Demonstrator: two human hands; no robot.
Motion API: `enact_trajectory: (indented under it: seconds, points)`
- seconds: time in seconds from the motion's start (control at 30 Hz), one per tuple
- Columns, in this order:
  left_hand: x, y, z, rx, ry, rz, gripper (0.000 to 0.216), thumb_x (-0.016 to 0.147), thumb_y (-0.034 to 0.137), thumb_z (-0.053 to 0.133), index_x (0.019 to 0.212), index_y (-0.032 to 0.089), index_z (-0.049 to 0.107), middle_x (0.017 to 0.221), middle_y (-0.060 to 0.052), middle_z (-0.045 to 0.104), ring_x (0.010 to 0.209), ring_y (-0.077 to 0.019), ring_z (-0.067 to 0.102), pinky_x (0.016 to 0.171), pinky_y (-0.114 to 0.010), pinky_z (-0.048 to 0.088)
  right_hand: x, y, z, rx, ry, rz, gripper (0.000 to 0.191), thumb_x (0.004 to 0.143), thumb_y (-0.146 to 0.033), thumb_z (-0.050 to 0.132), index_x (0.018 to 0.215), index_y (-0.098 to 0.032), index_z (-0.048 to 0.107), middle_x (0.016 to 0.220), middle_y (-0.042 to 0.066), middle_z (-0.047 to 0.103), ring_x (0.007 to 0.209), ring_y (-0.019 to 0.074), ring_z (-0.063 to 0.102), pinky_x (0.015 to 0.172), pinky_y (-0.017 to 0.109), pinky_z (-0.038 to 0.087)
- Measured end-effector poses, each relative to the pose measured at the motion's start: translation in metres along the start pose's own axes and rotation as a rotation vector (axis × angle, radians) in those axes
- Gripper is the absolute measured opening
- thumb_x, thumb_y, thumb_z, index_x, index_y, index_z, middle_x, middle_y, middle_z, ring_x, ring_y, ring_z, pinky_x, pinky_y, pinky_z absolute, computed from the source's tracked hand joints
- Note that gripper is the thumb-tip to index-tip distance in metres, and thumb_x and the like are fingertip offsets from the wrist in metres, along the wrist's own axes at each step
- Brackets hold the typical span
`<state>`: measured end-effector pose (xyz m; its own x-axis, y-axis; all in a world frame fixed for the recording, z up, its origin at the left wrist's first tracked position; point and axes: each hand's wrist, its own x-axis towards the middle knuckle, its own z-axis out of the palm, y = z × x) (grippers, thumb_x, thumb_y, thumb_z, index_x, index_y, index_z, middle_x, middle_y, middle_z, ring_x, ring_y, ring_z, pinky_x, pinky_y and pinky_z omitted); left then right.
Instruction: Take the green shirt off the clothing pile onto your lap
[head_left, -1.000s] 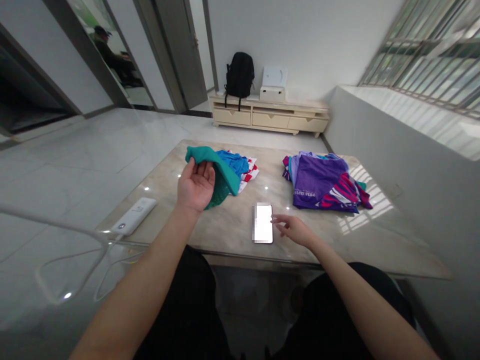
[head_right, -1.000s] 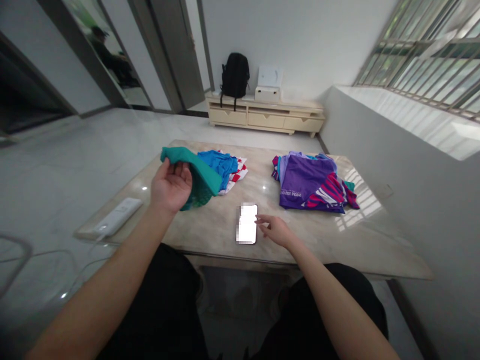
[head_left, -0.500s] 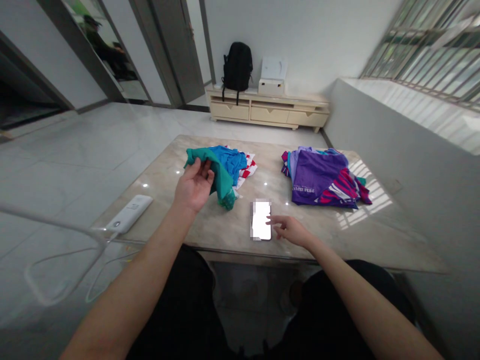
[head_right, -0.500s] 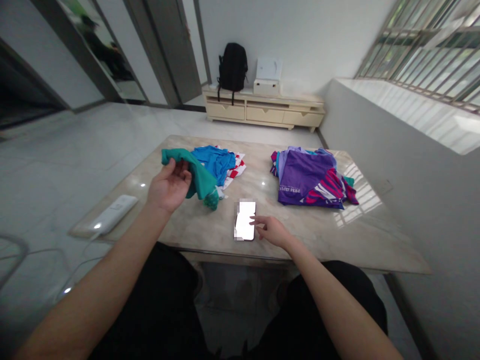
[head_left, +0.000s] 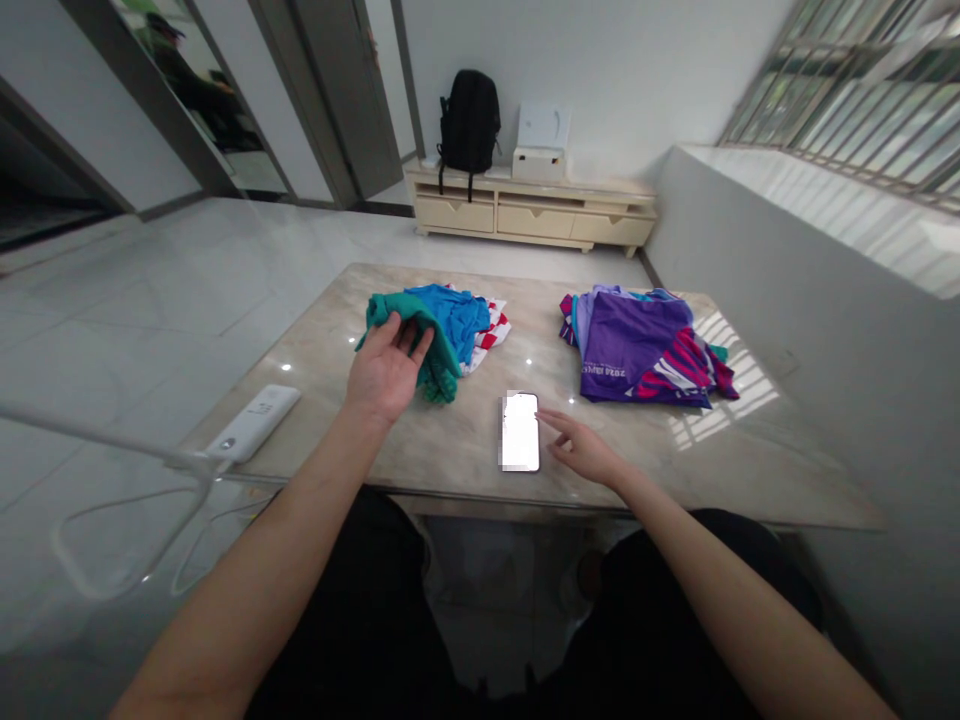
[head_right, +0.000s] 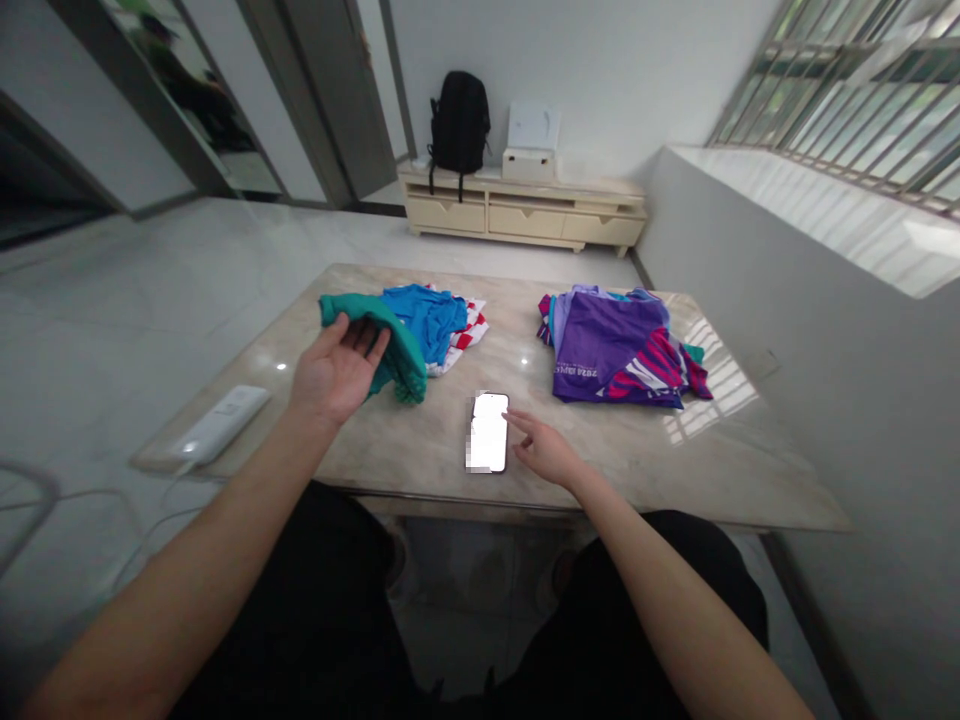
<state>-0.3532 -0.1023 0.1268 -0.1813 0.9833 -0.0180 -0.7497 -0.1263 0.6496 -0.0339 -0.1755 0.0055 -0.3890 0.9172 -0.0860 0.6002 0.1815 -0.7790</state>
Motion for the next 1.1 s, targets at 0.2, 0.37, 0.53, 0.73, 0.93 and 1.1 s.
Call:
enact_trajectory:
  seconds: [0.2,0.37,0.53,0.73,0.93,1.1]
  points:
    - [0.002,0.000,0.000,-0.009,0.036,-0.029,0.018,0.097,0.014,0.059,0.085,0.022,0.069,0.095,-0.002,0.076,0.100,-0.0159,0.070,0.103,-0.037,0.057,0.001,0.001,0.002,0.073,-0.129,-0.004,0.056,0.079,-0.002,0.054,0.128,-0.022,0.072,0.129,0.005,0.074,0.075,0.0162,0.071,0.074,0.031,0.056]
    - [0.002,0.000,0.000,-0.007,0.060,-0.038,0.018,0.098,0.016,0.058,0.087,0.021,0.070,0.095,-0.003,0.076,0.098,-0.0155,0.070,0.102,-0.035,0.058,0.002,0.005,0.001,0.046,-0.096,0.031,0.044,0.088,-0.011,0.057,0.127,-0.023,0.072,0.138,0.005,0.069,0.073,0.0163,0.072,0.073,0.031,0.057]
    - [0.002,0.000,0.000,0.007,0.065,-0.045,0.018,0.098,0.015,0.057,0.086,0.020,0.070,0.097,-0.004,0.076,0.098,-0.0157,0.071,0.101,-0.035,0.059,0.001,0.004,0.000,0.031,-0.065,0.016,0.042,0.090,-0.015,0.058,0.129,-0.025,0.071,0.136,0.003,0.070,0.073,0.0164,0.072,0.073,0.031,0.056]
    - [0.005,-0.002,-0.002,0.031,0.094,-0.041,0.020,0.095,0.012,0.051,0.088,0.019,0.068,0.095,-0.004,0.074,0.094,-0.0154,0.071,0.102,-0.035,0.058,-0.002,0.002,0.012,0.086,-0.082,-0.030,0.041,0.093,-0.021,0.057,0.132,-0.022,0.070,0.127,0.006,0.075,0.069,0.0149,0.069,0.067,0.028,0.053]
    - [0.010,-0.002,-0.008,0.024,0.227,-0.065,0.029,0.099,0.018,0.037,0.096,0.021,0.065,0.099,-0.010,0.072,0.102,-0.0204,0.071,0.099,-0.039,0.059,-0.003,0.005,0.017,0.047,-0.138,-0.035,0.046,0.096,-0.033,0.059,0.142,-0.027,0.063,0.109,0.004,0.080,0.067,0.0155,0.068,0.066,0.028,0.051]
    - [0.009,-0.002,-0.007,0.025,0.214,-0.079,0.029,0.100,0.021,0.036,0.104,0.021,0.065,0.102,-0.010,0.073,0.101,-0.0210,0.071,0.097,-0.039,0.059,-0.004,0.004,0.009,0.068,-0.038,-0.016,0.035,0.100,-0.031,0.051,0.128,-0.022,0.071,0.113,0.005,0.080,0.065,0.0148,0.068,0.065,0.028,0.051]
